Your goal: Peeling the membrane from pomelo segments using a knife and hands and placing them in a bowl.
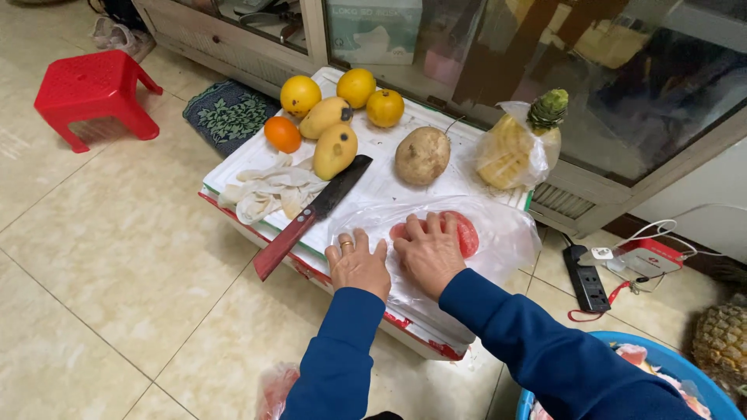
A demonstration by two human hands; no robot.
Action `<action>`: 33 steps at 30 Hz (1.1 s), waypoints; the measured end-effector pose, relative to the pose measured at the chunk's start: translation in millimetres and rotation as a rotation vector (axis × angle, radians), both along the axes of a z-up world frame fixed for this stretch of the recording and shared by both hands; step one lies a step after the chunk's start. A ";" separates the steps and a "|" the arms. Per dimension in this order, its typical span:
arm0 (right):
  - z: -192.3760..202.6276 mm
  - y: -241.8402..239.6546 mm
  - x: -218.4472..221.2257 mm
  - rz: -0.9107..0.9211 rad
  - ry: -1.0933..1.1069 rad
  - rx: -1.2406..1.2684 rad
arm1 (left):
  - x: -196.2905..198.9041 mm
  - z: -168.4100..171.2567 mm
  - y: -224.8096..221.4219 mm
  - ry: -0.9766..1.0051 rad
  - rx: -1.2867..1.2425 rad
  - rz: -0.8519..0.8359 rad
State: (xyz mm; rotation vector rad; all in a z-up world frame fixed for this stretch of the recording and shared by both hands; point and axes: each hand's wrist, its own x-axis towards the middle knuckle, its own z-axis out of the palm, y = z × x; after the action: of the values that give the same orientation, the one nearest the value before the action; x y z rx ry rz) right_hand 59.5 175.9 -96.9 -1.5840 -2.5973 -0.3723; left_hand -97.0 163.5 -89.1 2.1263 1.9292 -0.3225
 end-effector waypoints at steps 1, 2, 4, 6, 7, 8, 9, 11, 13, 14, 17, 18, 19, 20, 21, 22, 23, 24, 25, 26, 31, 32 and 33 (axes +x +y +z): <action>2.9 -0.8 1.2 0.001 0.000 0.000 | 0.7 -2.6 0.9 0.000 0.000 0.001; 5.9 -1.7 2.3 -0.017 -0.003 -0.014 | 1.2 -5.3 1.8 0.012 -0.008 0.004; 5.4 -1.5 3.6 -0.035 -0.005 -0.029 | 0.8 -7.4 0.9 0.025 -0.016 0.008; -1.1 2.3 5.5 -0.078 -0.021 -0.036 | 0.1 -6.1 -1.2 -0.001 0.000 0.023; 3.2 1.0 4.4 -0.078 -0.020 -0.036 | -0.3 0.5 -2.6 0.000 0.000 0.023; 7.3 -0.3 3.4 -0.106 -0.021 -0.062 | -0.6 6.9 -3.9 -0.003 -0.025 0.033; 11.1 -1.7 2.8 -0.134 -0.022 -0.089 | -0.5 13.0 -5.3 -0.005 -0.051 0.044; 5.2 1.5 3.1 -0.147 -0.015 -0.075 | -0.8 17.5 -6.8 -0.001 -0.054 0.045; 2.5 2.8 4.1 -0.160 -0.009 -0.062 | -0.5 21.2 -7.7 0.003 -0.058 0.047; 2.8 2.7 4.9 -0.161 -0.003 -0.060 | 0.0 22.8 -7.8 0.003 -0.064 0.047; -12.5 6.3 7.8 -0.154 0.000 -0.036 | 0.2 21.7 -7.7 -0.008 -0.070 0.049; -20.2 8.3 9.5 -0.147 -0.003 -0.013 | 0.7 20.3 -7.4 -0.019 -0.069 0.050; -14.9 6.0 7.4 -0.146 -0.002 -0.013 | 0.2 20.5 -7.3 -0.018 -0.069 0.052; -9.6 3.8 5.3 -0.125 0.009 0.000 | -0.1 20.6 -7.1 -0.025 -0.068 0.058; -4.4 0.7 4.7 -0.106 0.018 0.010 | 0.9 20.6 -7.4 -0.034 -0.069 0.062; -0.3 -1.4 2.4 -0.107 0.017 0.008 | 0.4 21.5 -7.8 -0.035 -0.071 0.061; 3.9 -3.5 0.5 -0.099 0.016 0.020 | 0.4 22.6 -8.0 -0.035 -0.067 0.065; 8.3 -5.7 -1.3 -0.092 0.014 0.032 | 0.5 23.9 -8.2 -0.035 -0.063 0.069; 7.6 -4.7 0.3 -0.094 0.014 0.032 | 0.4 20.3 -7.1 -0.035 -0.063 0.066; 6.9 -3.8 1.9 -0.100 0.000 0.041 | 0.1 16.7 -6.0 -0.030 -0.063 0.064; 10.6 -2.8 -0.3 -0.151 -0.028 -0.006 | -1.6 18.3 -7.9 -0.047 -0.050 0.069; 8.0 -0.6 0.1 -0.178 -0.047 -0.055 | -1.7 19.0 -8.0 -0.045 -0.058 0.069; 5.6 1.6 0.3 -0.205 -0.066 -0.104 | -2.1 19.8 -8.1 -0.044 -0.067 0.070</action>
State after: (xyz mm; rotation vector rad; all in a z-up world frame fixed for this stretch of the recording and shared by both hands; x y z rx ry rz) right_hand 59.8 177.5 -91.4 -1.9114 -2.5464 -0.3123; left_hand -99.1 155.4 -69.3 2.0022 1.9351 -0.3197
